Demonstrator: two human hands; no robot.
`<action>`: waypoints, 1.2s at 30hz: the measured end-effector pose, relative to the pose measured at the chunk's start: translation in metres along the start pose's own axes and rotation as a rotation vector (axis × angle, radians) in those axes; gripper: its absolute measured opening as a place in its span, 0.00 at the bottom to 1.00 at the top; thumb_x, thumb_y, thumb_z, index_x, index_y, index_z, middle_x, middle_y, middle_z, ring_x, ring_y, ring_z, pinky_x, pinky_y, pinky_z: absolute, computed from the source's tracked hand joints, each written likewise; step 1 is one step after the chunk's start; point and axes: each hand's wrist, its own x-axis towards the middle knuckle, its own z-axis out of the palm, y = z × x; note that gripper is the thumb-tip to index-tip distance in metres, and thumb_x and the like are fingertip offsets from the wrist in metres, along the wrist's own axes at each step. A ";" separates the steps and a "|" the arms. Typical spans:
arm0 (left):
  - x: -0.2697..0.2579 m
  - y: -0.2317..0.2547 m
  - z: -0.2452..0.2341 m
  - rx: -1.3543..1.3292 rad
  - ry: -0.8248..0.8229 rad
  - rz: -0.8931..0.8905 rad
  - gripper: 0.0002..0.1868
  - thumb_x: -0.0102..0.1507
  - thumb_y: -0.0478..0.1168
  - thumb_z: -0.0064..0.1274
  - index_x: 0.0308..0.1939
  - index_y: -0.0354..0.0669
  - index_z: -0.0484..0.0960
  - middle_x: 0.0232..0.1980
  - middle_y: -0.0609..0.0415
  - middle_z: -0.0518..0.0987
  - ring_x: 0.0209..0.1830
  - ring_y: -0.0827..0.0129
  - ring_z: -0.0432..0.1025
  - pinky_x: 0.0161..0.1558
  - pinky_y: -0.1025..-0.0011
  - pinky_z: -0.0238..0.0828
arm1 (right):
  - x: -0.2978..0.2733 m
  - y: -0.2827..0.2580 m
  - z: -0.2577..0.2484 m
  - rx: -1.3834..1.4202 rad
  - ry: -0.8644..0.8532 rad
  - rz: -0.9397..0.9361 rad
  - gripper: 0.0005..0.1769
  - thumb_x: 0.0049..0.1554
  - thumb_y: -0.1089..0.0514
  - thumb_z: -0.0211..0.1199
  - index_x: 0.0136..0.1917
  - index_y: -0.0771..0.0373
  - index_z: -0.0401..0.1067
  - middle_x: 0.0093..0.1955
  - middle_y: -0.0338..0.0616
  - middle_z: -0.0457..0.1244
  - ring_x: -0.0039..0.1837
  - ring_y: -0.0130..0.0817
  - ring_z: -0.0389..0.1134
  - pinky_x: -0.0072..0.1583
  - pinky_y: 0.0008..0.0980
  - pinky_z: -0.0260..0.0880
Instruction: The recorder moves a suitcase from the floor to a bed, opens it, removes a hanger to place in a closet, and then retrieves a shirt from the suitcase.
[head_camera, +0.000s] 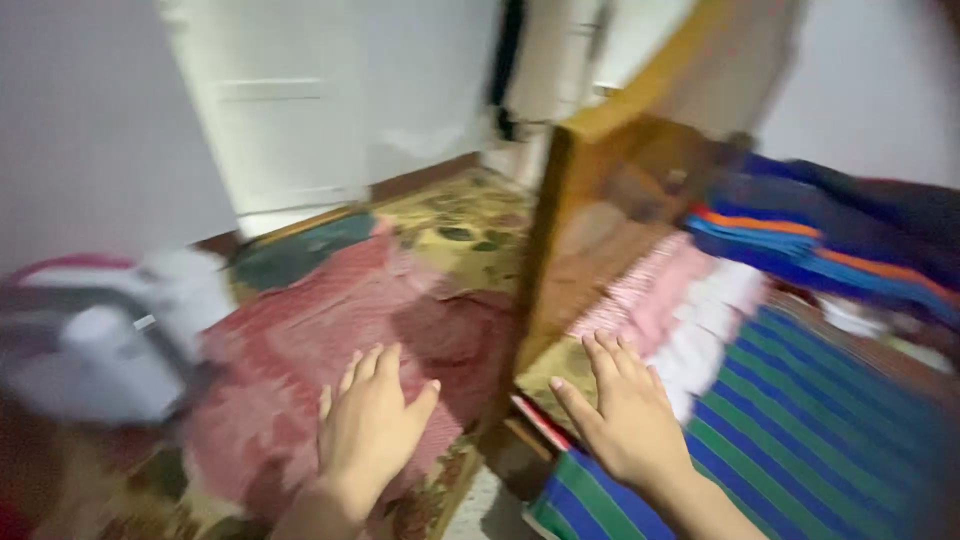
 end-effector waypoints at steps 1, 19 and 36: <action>0.006 0.008 0.005 -0.003 -0.021 0.054 0.43 0.59 0.62 0.53 0.75 0.53 0.64 0.77 0.55 0.61 0.79 0.60 0.50 0.73 0.44 0.45 | -0.010 0.006 -0.009 -0.013 0.019 0.053 0.46 0.57 0.31 0.53 0.80 0.57 0.55 0.81 0.49 0.48 0.82 0.47 0.42 0.77 0.52 0.42; -0.052 0.142 0.085 -0.058 -0.352 0.633 0.43 0.60 0.63 0.51 0.76 0.53 0.61 0.78 0.57 0.59 0.79 0.63 0.49 0.75 0.46 0.42 | -0.196 0.056 -0.090 -0.183 0.089 0.790 0.46 0.57 0.30 0.52 0.80 0.55 0.54 0.84 0.45 0.45 0.83 0.44 0.37 0.76 0.54 0.39; -0.085 0.224 0.116 -0.017 -0.425 0.977 0.44 0.60 0.63 0.51 0.76 0.53 0.61 0.78 0.56 0.58 0.80 0.63 0.48 0.74 0.44 0.44 | -0.289 0.082 -0.122 -0.272 0.261 1.074 0.46 0.56 0.30 0.53 0.80 0.54 0.54 0.85 0.44 0.45 0.84 0.43 0.36 0.77 0.52 0.38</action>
